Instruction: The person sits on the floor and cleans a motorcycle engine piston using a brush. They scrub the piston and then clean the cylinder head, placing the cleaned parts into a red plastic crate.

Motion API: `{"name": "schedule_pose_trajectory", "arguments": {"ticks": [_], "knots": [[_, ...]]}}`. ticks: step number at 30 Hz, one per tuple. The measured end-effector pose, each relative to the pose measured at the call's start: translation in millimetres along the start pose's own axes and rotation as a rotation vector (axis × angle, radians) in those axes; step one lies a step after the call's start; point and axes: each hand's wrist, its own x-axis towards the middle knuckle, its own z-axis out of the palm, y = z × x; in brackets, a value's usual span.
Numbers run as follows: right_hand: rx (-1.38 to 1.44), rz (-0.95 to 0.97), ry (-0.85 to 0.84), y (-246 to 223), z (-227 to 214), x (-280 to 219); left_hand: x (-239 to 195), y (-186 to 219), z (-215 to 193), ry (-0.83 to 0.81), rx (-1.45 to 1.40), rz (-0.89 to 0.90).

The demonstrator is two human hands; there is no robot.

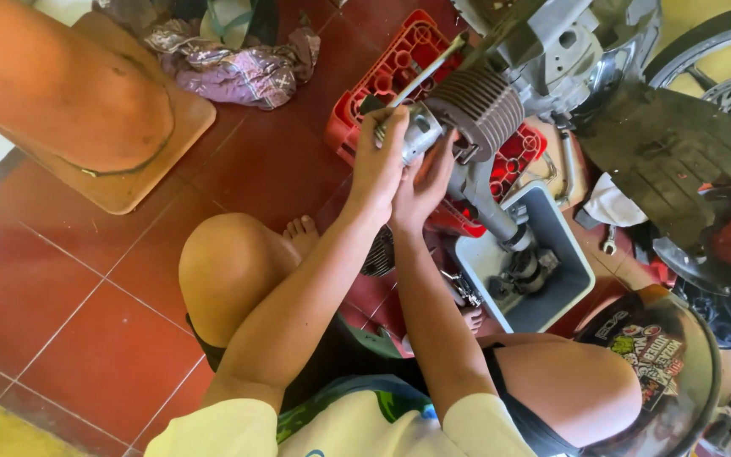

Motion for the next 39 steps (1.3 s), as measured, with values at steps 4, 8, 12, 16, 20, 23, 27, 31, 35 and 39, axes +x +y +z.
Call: {"name": "schedule_pose_trajectory", "arguments": {"ticks": [4, 8, 12, 16, 20, 23, 27, 31, 35, 39], "knots": [[0.088, 0.083, -0.003, 28.7, 6.5, 4.2, 14.6, -16.9, -5.8, -0.037, 0.093, -0.065], [0.035, 0.254, 0.085, 33.7, 8.6, 7.0, 3.3, -2.7, -10.9, -0.062, 0.117, -0.013], [0.22, 0.464, 0.229, 2.3, 22.7, 15.6, -0.9, -0.5, -4.8, -0.091, 0.148, -0.038], [0.252, 0.603, 0.292, -10.8, -7.3, 9.7, 2.4, -4.2, 1.9, -0.112, 0.167, -0.017], [0.667, 0.827, 0.209, -35.0, -28.7, -21.2, -13.4, 1.3, 1.4, -0.099, 0.116, -0.079], [0.7, 0.889, 0.212, 18.2, -42.8, -54.6, -16.4, 9.6, 4.3, -0.094, 0.09, -0.107], [0.553, 0.808, 0.345, -20.1, -16.8, -35.5, -17.7, 15.7, 4.9, -0.111, 0.047, -0.094], [0.713, 0.854, 0.4, 29.5, -2.0, -8.3, -10.9, 11.3, -1.5, -0.117, 0.036, -0.078], [0.825, 0.969, 0.414, -14.0, 23.6, 37.5, -5.3, 9.0, -7.0, -0.103, 0.024, -0.064], [0.941, 1.004, 0.428, 34.0, 20.7, 30.4, -8.4, 15.7, -9.6, -0.099, 0.021, -0.062]]}}
